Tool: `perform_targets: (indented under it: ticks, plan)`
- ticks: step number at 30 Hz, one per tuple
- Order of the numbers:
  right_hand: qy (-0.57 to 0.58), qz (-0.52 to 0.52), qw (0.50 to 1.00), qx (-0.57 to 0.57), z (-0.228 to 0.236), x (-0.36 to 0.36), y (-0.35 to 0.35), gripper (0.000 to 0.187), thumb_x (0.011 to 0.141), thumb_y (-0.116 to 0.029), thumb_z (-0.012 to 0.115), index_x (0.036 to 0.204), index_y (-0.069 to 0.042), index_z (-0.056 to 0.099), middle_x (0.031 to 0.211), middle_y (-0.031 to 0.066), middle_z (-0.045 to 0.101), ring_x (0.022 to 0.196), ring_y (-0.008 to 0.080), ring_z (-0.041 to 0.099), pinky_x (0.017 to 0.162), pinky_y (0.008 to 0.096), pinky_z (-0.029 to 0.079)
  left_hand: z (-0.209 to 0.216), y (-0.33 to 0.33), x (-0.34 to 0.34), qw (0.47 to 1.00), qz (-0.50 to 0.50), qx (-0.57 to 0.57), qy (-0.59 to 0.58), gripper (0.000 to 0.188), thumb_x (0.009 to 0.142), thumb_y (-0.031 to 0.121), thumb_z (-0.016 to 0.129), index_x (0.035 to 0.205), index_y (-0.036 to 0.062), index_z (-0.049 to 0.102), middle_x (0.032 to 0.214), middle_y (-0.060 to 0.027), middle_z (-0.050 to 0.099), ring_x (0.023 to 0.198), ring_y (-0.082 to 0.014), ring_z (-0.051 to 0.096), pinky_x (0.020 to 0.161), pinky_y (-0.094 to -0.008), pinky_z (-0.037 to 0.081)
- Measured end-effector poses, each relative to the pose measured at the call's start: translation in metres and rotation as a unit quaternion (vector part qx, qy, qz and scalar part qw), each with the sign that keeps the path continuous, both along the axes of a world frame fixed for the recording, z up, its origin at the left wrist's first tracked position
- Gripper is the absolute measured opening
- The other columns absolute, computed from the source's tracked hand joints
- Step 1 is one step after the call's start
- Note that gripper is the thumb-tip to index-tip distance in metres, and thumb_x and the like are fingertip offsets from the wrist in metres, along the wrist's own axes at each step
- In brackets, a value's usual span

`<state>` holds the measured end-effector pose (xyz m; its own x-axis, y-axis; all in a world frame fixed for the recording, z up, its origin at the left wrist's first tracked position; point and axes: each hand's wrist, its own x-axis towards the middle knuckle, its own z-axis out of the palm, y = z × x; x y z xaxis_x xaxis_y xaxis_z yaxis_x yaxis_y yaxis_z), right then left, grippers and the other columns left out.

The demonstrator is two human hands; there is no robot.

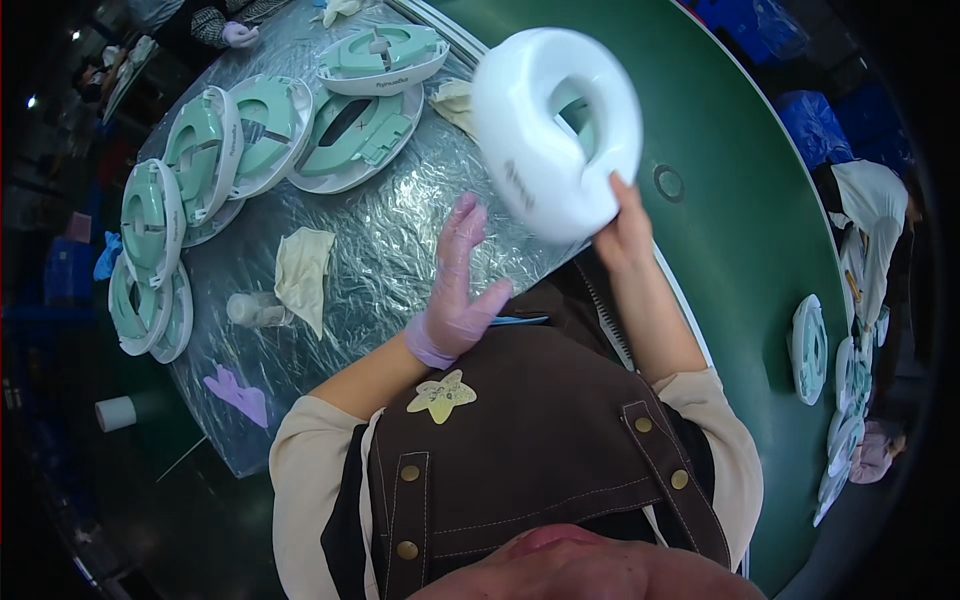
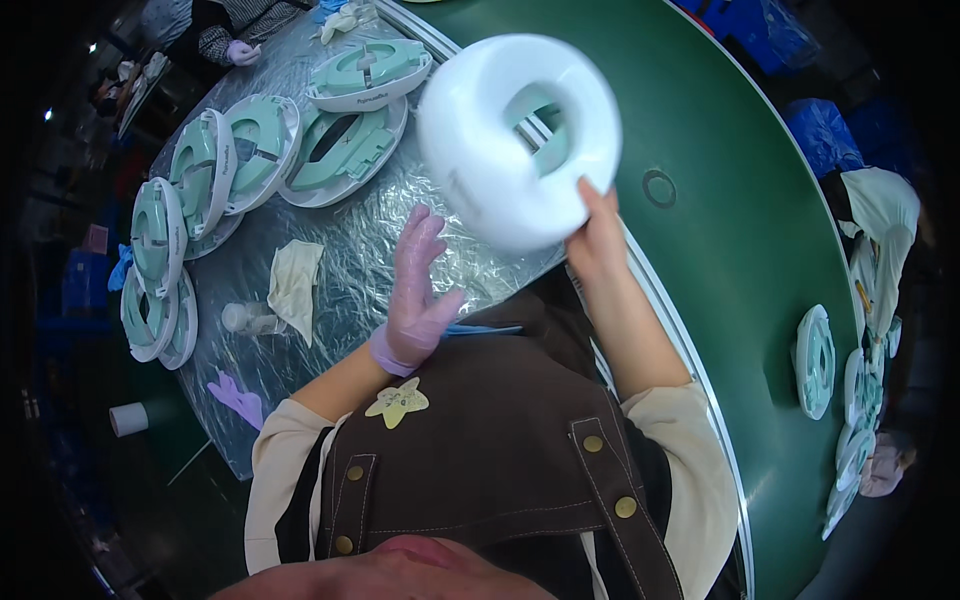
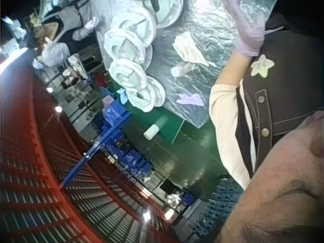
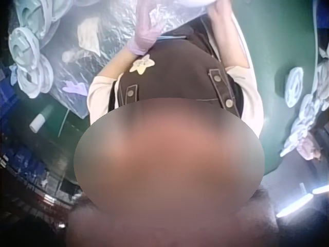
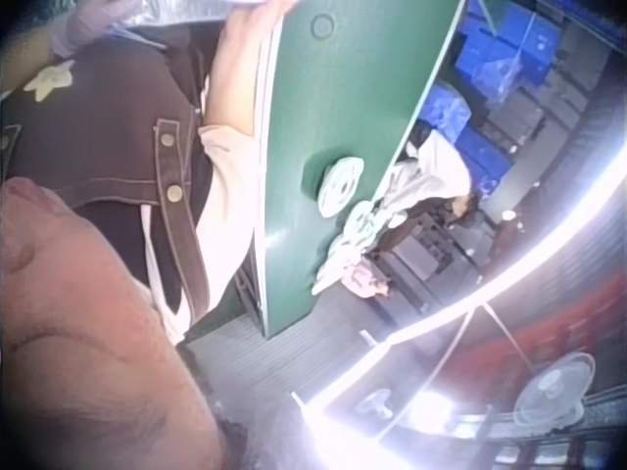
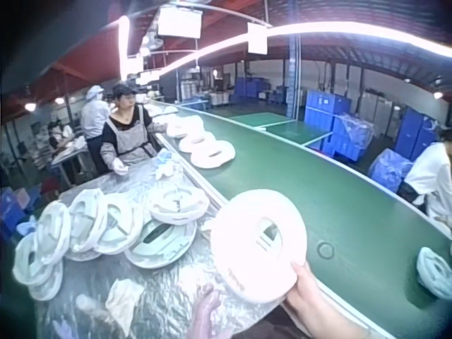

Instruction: Assembling and wiping down plastic infant toilet seats on a conveyor belt in a factory.

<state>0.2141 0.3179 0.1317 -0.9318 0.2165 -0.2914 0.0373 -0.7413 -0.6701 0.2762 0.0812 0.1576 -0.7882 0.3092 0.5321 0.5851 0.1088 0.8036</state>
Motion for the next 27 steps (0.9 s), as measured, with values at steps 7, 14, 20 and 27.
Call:
perform_targets:
  ticks: [7, 14, 20, 27]
  plan:
    - [-0.043, -0.275, 0.960, 0.019, -0.037, -0.070, 0.110, 0.066, 0.078, 0.004, 0.060, 0.129, -0.014, 0.021, 0.129, 0.0167, 0.036, 0.118, 0.0358, 0.041, 0.093, 0.0596, 0.037, -0.020, -0.008, -0.014, 0.985, 0.034, -0.048, -0.162, 0.058, 0.077, 0.006, 0.053, 0.133, 0.0046, 0.036, 0.144, -0.0114, 0.025, 0.130, -0.0222, 0.029, 0.102, -0.0368, 0.026]
    - [-0.086, -0.266, 0.923, 0.264, -0.076, -0.023, 0.160, 0.058, 0.084, -0.017, 0.055, 0.133, 0.001, 0.029, 0.129, 0.0192, 0.038, 0.117, 0.0341, 0.041, 0.095, 0.0425, 0.038, -0.102, -0.053, -0.019, 0.977, 0.005, -0.125, -0.174, 0.044, 0.078, 0.004, 0.055, 0.121, 0.0024, 0.047, 0.131, -0.0133, 0.042, 0.120, -0.0263, 0.041, 0.099, -0.0360, 0.032]
    - [-0.026, -0.326, 0.944, 0.048, -0.106, 0.062, 0.291, 0.045, 0.088, -0.028, 0.049, 0.116, 0.006, 0.040, 0.106, 0.0216, 0.053, 0.089, 0.0330, 0.055, 0.076, 0.0384, 0.049, -0.100, -0.037, -0.015, 0.948, -0.034, -0.300, 0.097, 0.037, 0.067, 0.004, 0.060, 0.104, 0.0023, 0.056, 0.111, -0.0147, 0.054, 0.108, -0.0351, 0.049, 0.093, -0.0432, 0.038]
    - [-0.141, -0.593, 0.790, 0.065, -0.094, 0.259, 0.463, 0.080, 0.084, -0.056, 0.033, 0.142, -0.008, 0.006, 0.133, 0.0306, 0.026, 0.116, 0.0466, 0.039, 0.088, 0.0623, 0.042, -0.108, -0.037, -0.016, 0.957, -0.042, -0.278, 0.069, 0.036, 0.067, 0.008, 0.062, 0.102, 0.0044, 0.057, 0.109, -0.0135, 0.056, 0.106, -0.0346, 0.050, 0.090, -0.0426, 0.041]
